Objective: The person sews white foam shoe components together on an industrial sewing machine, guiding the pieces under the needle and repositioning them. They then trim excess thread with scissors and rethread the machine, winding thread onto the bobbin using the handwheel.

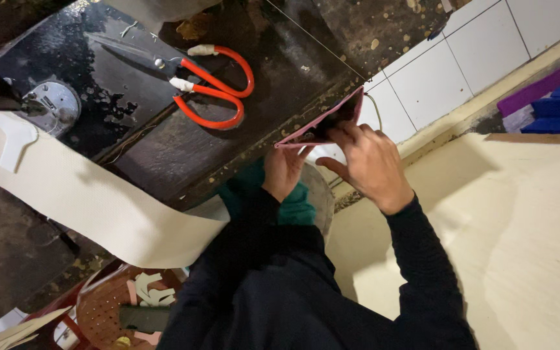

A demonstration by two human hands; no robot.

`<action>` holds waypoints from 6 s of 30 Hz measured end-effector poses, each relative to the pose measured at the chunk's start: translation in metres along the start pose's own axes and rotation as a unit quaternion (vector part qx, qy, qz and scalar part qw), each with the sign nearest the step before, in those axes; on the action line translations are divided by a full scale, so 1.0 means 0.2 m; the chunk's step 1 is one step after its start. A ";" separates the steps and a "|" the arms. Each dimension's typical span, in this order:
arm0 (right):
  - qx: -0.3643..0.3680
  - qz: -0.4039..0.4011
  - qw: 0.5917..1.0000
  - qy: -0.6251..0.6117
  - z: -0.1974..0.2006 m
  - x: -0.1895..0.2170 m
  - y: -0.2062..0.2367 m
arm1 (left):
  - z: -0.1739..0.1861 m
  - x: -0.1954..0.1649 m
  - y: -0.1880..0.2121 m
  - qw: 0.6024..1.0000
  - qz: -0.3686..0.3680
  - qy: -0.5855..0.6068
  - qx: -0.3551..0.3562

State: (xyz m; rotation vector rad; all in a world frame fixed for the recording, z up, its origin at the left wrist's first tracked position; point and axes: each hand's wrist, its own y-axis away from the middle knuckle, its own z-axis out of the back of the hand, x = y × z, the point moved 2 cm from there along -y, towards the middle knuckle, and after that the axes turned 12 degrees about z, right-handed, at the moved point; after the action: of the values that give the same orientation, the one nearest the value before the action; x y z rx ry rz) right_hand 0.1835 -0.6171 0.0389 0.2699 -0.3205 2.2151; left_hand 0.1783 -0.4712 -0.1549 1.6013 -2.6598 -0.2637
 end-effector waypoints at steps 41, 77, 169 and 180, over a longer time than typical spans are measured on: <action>-0.169 -0.104 0.970 -0.142 0.12 0.09 -0.09 | -0.08 0.05 0.25 0.979 0.077 -0.071 -0.172; 0.266 -0.024 0.689 -0.673 -0.32 0.99 -0.75 | -0.74 -1.47 1.34 0.253 -0.455 -0.765 -0.379; -0.179 0.250 0.939 -0.152 -0.33 0.88 -0.74 | -0.87 -1.21 1.12 0.218 -0.215 -0.932 -0.192; -0.194 0.220 0.939 -0.181 -0.38 0.88 -0.72 | -0.94 -1.84 0.83 0.587 -0.449 -0.644 -0.197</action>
State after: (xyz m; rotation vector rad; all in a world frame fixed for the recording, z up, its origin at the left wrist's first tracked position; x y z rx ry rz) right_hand 0.1842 -0.3765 0.0400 0.4197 -1.0971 2.4610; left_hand 0.2261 -0.0967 0.0814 2.9637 -1.2355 -2.6142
